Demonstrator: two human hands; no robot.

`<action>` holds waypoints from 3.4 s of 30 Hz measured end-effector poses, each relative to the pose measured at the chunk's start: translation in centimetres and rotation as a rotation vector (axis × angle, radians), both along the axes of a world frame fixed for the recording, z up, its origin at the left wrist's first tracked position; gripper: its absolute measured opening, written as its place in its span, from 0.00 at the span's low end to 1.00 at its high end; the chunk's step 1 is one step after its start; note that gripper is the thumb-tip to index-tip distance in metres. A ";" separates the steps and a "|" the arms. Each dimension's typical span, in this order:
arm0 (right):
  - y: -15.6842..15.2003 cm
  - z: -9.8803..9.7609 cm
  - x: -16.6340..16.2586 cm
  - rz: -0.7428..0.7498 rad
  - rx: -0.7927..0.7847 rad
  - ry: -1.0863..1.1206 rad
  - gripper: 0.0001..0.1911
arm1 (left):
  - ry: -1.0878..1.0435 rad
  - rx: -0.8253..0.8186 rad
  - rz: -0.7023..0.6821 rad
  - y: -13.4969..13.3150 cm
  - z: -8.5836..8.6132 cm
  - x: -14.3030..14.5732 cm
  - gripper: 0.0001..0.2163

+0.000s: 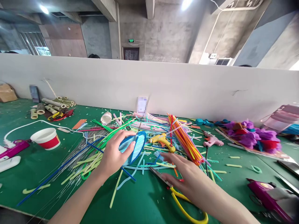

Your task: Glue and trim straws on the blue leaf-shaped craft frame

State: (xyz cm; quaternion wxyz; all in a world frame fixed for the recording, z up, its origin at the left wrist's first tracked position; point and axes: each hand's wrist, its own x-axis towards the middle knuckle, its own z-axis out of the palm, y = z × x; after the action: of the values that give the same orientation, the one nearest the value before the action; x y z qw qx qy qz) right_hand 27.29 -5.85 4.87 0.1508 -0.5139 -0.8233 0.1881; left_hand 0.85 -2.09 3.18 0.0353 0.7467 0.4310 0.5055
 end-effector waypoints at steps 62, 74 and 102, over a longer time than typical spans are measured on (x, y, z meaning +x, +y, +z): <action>2.5 -0.3 -3.6 0.076 0.530 0.581 0.06 | -0.098 0.116 -0.318 0.1 -1.1 3.7 0.09; 2.3 -0.9 -3.6 0.115 0.397 0.744 0.07 | -0.078 0.147 -0.263 -0.4 -1.2 3.7 0.12; 2.5 -0.9 -3.4 0.190 0.456 0.592 0.12 | -0.185 0.006 -0.287 0.3 -1.5 3.1 0.09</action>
State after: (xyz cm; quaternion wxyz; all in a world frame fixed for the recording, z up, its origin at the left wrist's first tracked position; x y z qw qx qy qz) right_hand 23.88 -3.39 3.95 0.4742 -0.3122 -0.8088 0.1535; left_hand 3.98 -1.83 1.66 0.1447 0.7509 0.3132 0.5631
